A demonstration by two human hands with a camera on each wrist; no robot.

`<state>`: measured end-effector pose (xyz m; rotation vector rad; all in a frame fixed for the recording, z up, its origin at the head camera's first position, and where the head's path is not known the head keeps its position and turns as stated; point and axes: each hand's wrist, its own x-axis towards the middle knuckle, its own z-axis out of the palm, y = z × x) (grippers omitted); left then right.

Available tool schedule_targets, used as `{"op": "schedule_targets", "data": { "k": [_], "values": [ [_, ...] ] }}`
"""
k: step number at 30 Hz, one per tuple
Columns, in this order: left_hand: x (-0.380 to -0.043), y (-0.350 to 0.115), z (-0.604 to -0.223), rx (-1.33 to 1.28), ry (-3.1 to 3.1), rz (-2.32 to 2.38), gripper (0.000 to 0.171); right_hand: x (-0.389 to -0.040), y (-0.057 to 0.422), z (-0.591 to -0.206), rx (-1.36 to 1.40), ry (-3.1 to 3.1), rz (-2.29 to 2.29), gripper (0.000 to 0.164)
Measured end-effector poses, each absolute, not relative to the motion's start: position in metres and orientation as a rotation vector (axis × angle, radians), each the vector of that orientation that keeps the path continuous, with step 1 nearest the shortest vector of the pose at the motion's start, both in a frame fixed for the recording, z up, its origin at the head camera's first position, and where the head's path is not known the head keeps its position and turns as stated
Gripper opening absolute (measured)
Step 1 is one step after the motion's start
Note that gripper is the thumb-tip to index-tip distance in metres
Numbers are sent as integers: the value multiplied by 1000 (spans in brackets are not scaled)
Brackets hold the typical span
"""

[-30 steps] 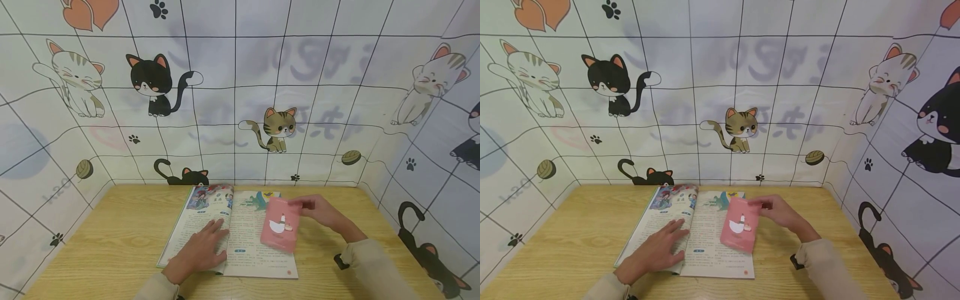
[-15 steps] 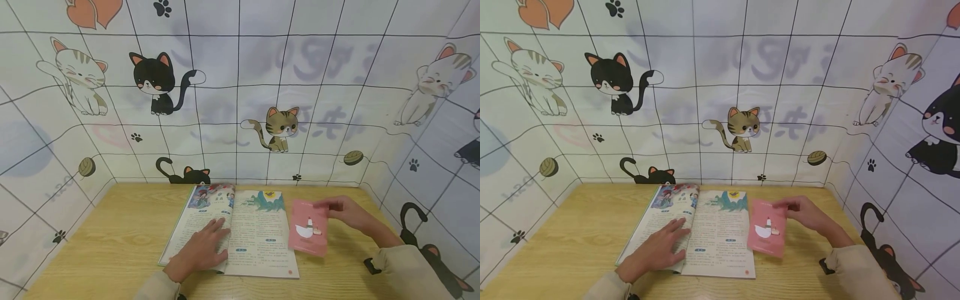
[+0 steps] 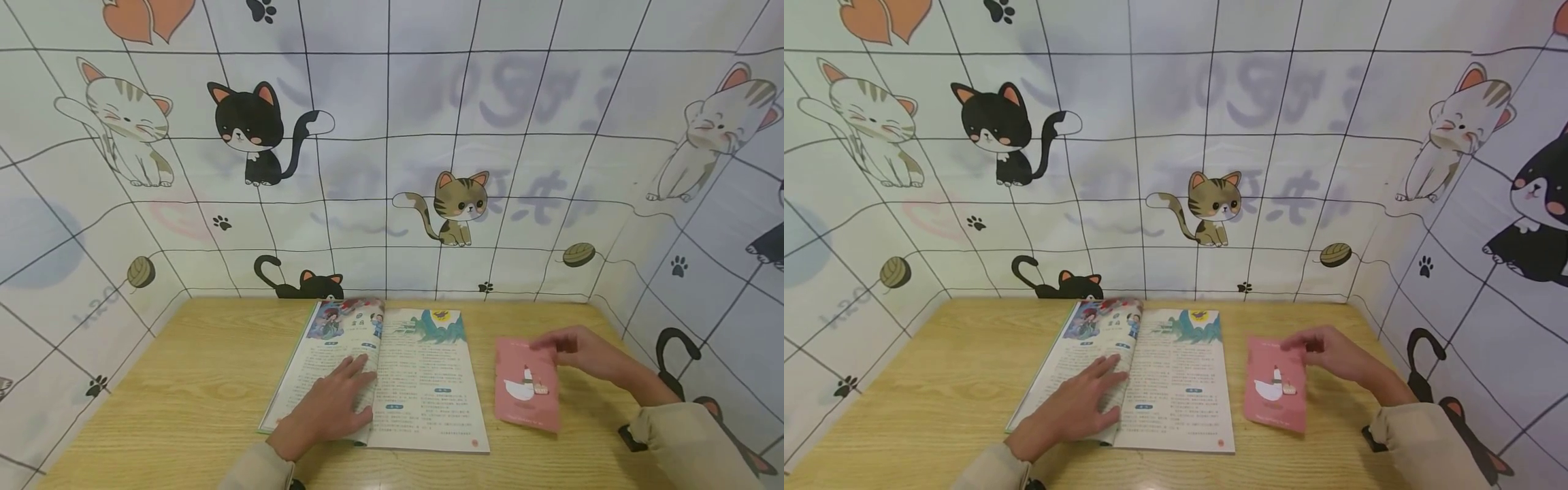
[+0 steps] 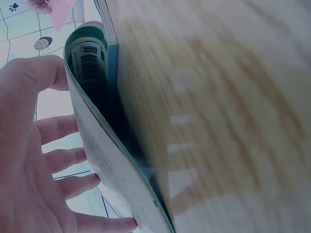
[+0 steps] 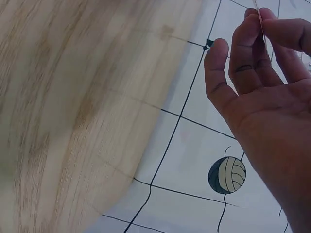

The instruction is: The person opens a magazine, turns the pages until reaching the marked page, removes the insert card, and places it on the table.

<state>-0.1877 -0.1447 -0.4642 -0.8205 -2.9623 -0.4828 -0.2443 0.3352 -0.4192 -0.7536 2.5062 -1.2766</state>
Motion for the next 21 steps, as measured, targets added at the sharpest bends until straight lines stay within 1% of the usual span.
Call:
{"op": "schedule_targets", "data": {
  "k": [4, 6, 8, 12, 18, 21],
  "values": [
    [-188, -144, -465, -819, -2967, -480, 51, -248, 339, -428, -857, 2542, -1185, 25],
    [-189, -144, -464, -817, -2973, -475, 51, -249, 339, -433, -874, 2594, -1108, 28],
    [-189, -144, -465, -815, -2980, -470, 51, -249, 336, -436, -847, 2655, -1019, 33],
    [-189, -144, -465, -814, -2982, -465, 51, -247, 330, -442, -753, 2763, -859, 38],
    [-189, -143, -465, -820, -2970, -477, 51, -249, 327, -450, -887, 2885, -721, 36],
    [-189, -143, -465, -819, -2974, -483, 51, -251, 325, -454, -883, 2923, -665, 34]
  ]
}}
